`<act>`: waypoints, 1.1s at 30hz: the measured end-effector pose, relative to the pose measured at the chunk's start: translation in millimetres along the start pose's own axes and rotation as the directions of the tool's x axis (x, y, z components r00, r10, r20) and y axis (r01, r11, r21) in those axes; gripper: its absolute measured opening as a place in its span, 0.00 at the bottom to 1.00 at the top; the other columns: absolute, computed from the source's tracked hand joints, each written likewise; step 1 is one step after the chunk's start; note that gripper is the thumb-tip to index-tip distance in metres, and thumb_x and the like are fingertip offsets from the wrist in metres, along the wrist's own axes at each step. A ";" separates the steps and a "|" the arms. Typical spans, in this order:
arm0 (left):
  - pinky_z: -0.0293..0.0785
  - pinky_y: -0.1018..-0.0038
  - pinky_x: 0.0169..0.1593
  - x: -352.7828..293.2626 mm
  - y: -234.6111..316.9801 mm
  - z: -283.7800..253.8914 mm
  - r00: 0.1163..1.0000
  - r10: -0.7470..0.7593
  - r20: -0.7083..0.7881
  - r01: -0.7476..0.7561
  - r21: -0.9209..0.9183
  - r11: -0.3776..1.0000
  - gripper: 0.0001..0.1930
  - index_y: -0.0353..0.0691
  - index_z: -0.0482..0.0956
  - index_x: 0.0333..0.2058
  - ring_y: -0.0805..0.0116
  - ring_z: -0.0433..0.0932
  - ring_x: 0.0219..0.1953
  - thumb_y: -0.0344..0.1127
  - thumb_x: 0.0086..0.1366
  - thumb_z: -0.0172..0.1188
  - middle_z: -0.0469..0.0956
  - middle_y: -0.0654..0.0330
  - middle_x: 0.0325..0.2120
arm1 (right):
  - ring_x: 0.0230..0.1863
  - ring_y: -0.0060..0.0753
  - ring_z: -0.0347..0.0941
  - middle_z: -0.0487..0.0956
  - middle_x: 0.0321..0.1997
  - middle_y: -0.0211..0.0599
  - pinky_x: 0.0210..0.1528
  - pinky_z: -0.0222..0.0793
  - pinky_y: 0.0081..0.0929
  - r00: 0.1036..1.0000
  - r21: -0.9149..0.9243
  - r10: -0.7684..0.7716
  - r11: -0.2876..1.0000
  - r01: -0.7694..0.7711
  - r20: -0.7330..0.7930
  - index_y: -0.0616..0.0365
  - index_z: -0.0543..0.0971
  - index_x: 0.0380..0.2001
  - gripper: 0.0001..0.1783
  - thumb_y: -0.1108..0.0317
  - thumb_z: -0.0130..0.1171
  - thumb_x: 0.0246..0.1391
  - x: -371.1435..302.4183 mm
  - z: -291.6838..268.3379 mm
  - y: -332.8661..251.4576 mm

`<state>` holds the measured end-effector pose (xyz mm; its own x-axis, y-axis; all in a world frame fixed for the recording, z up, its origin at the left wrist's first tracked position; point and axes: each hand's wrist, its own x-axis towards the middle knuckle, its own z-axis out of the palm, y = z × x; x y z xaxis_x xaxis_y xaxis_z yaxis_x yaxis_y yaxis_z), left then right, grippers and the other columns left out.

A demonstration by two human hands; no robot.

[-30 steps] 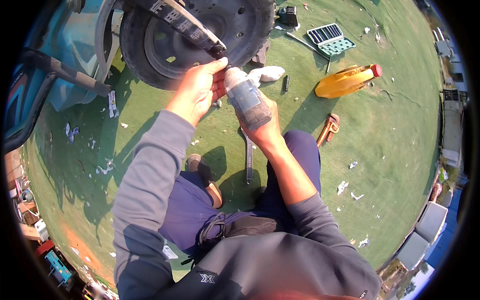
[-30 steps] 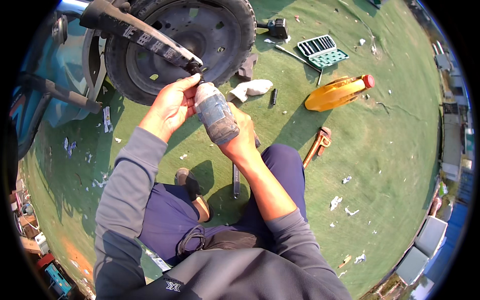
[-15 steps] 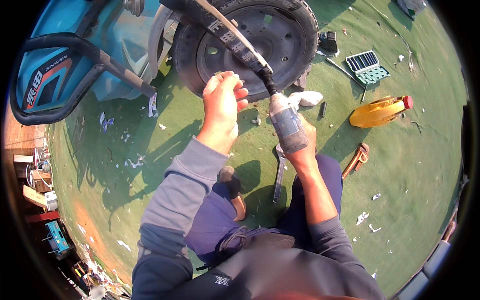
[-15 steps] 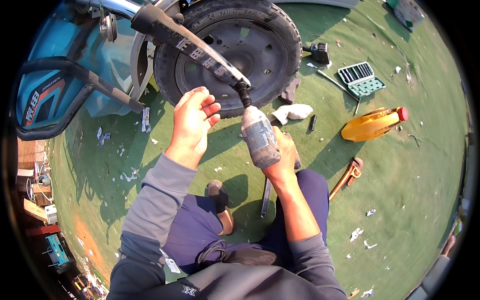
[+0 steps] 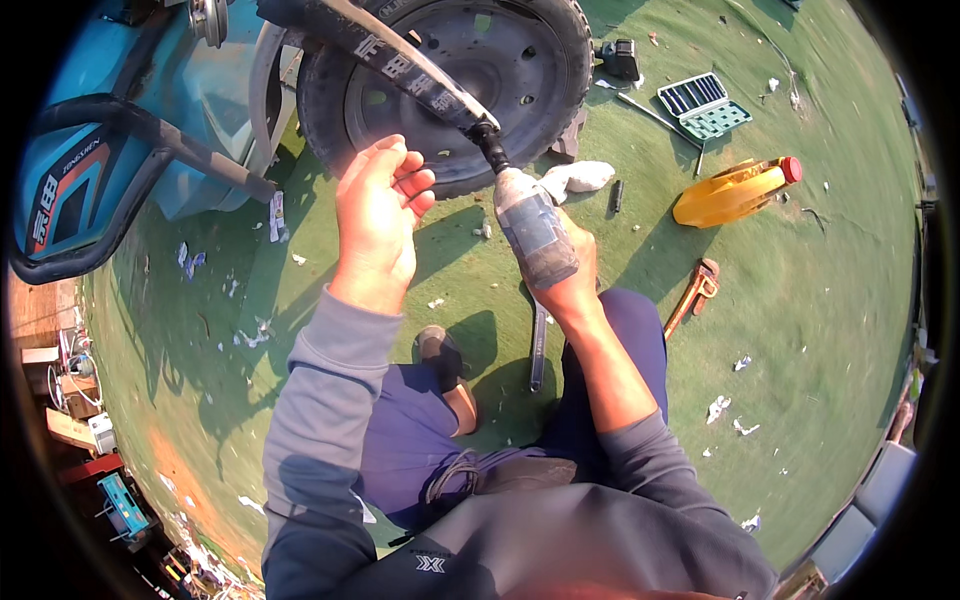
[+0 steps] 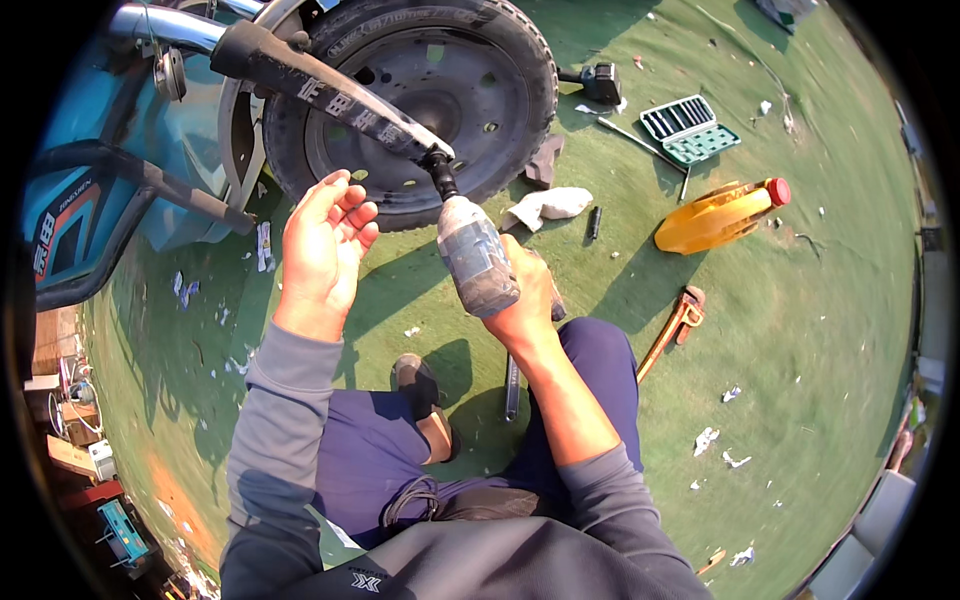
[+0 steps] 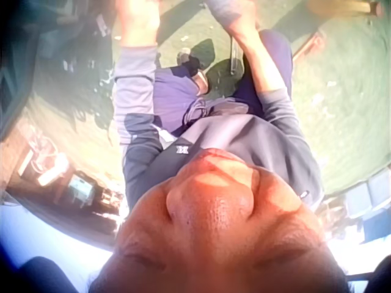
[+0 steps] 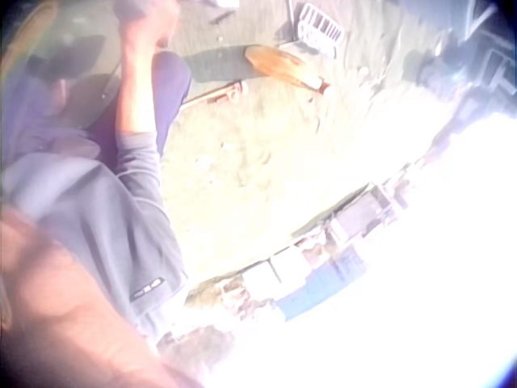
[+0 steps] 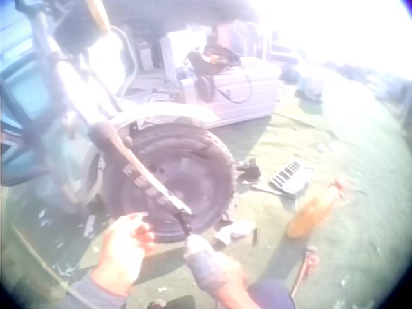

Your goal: The person sits on the ground and repeatedly removes and reattaches a scooter wheel using a cordless impact driver. They align the wheel with the axle, tighten the axle nut, and then loosen it again to remove the wheel multiple times.

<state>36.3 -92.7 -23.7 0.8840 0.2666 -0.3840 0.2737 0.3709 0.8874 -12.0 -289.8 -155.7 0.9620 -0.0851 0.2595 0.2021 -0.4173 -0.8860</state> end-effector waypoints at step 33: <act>0.78 0.71 0.42 0.7 6.8 -9.2 0.999 -0.036 0.034 0.037 -0.034 0.999 0.09 0.43 0.82 0.48 0.70 0.79 0.38 0.36 0.71 0.63 0.80 0.67 0.36 | 0.36 0.63 0.82 0.83 0.29 0.57 0.38 0.76 0.49 0.991 0.003 0.128 0.992 -0.128 0.031 0.61 0.78 0.32 0.15 0.65 0.72 0.46 0.4 -8.3 -17.1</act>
<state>35.3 -81.8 -20.3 0.8862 0.2224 -0.4065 0.2929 0.4109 0.8633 -16.6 -290.2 -137.3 0.9851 -0.1103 0.1319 0.0775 -0.4000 -0.9132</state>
